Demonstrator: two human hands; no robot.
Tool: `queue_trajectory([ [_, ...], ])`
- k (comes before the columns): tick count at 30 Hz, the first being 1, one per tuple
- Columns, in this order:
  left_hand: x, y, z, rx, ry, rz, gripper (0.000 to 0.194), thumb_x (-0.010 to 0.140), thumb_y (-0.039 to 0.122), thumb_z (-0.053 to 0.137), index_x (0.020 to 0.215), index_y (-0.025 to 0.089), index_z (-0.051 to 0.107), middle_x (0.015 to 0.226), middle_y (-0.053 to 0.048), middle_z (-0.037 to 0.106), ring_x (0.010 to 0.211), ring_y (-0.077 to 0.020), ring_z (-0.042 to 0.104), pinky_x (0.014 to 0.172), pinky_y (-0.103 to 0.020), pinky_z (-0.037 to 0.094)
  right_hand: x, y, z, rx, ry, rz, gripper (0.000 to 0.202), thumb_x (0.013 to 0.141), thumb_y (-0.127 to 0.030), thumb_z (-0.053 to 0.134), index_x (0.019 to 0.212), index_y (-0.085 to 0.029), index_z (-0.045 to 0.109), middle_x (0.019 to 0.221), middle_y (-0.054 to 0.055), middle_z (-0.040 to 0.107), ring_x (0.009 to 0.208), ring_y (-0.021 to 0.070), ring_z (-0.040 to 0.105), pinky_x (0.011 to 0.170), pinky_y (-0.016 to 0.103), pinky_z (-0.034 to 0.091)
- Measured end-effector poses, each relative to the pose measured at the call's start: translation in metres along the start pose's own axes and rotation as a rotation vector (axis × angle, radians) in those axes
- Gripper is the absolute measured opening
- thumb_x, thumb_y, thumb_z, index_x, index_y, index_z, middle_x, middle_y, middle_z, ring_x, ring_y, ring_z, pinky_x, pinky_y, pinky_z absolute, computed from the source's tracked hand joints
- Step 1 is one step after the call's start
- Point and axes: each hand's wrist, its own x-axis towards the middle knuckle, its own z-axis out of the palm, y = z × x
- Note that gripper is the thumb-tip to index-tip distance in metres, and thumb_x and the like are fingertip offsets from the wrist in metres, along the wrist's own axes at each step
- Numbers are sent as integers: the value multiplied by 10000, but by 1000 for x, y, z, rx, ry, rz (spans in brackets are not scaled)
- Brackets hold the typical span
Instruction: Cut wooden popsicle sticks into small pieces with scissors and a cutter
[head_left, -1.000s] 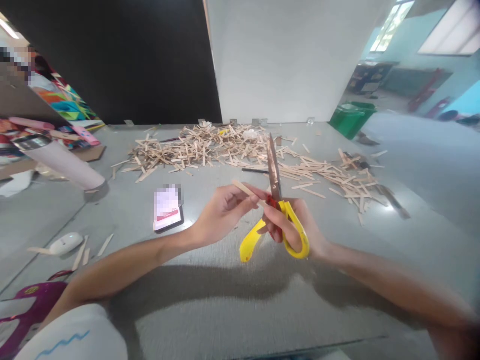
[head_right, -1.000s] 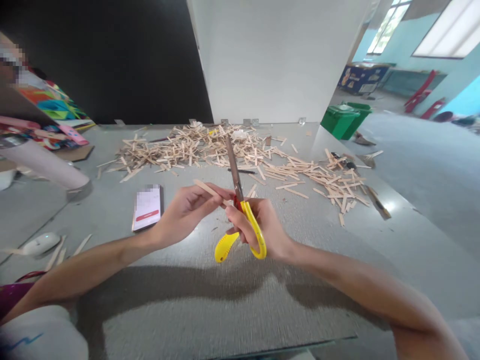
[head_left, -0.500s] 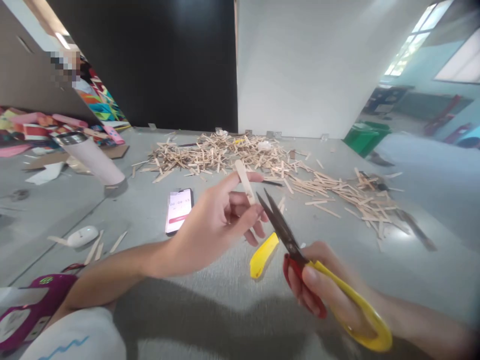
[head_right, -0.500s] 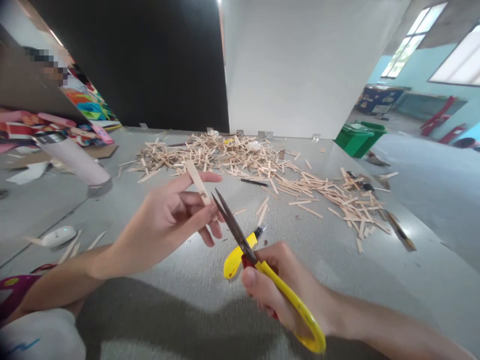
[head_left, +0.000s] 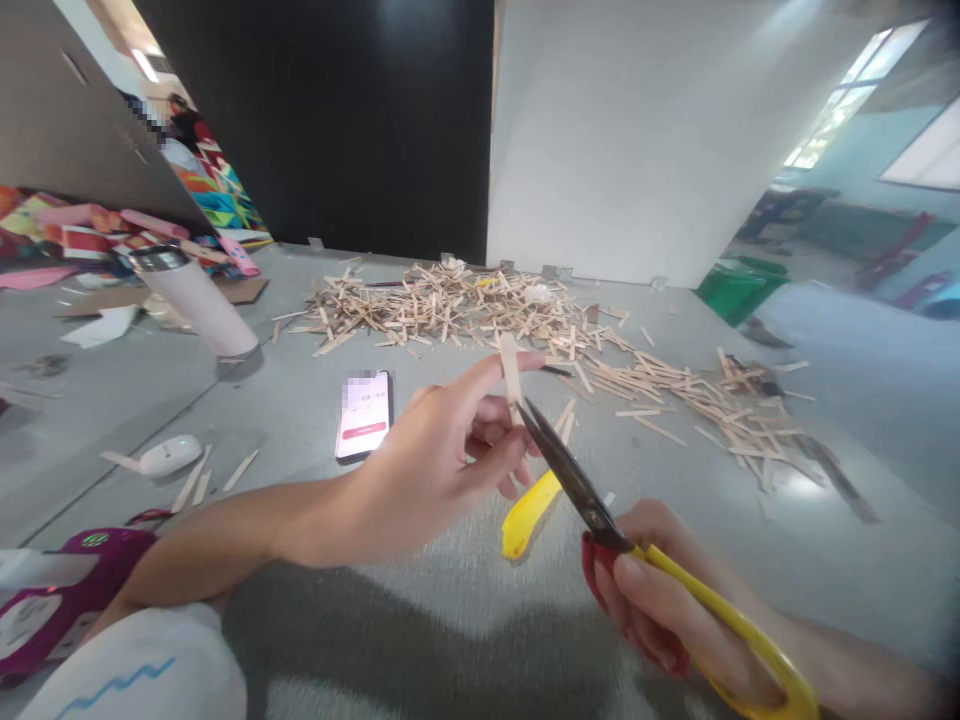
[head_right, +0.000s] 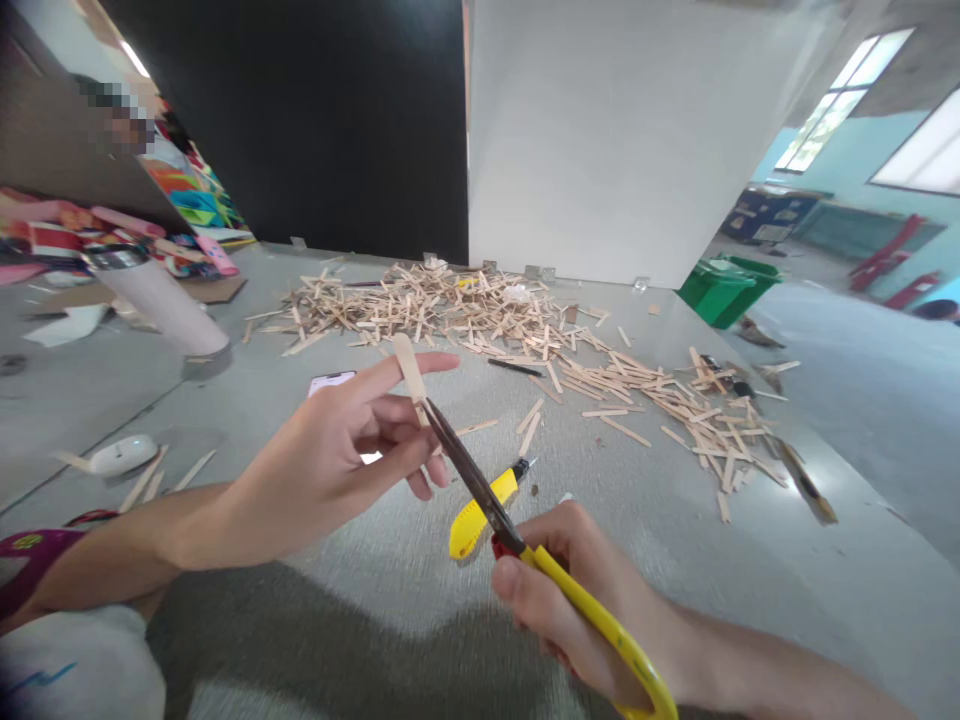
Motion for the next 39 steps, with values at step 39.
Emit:
queue_trajectory([
  [39, 12, 17, -19, -101, -20, -57, 154, 996, 217, 805, 951, 144, 677, 693, 6, 747, 597, -122, 743, 519, -159, 642, -8, -11, 2, 110, -11, 60, 599, 975, -817, 625, 952, -231, 509, 706, -45, 592, 472, 63, 400, 460, 217, 339],
])
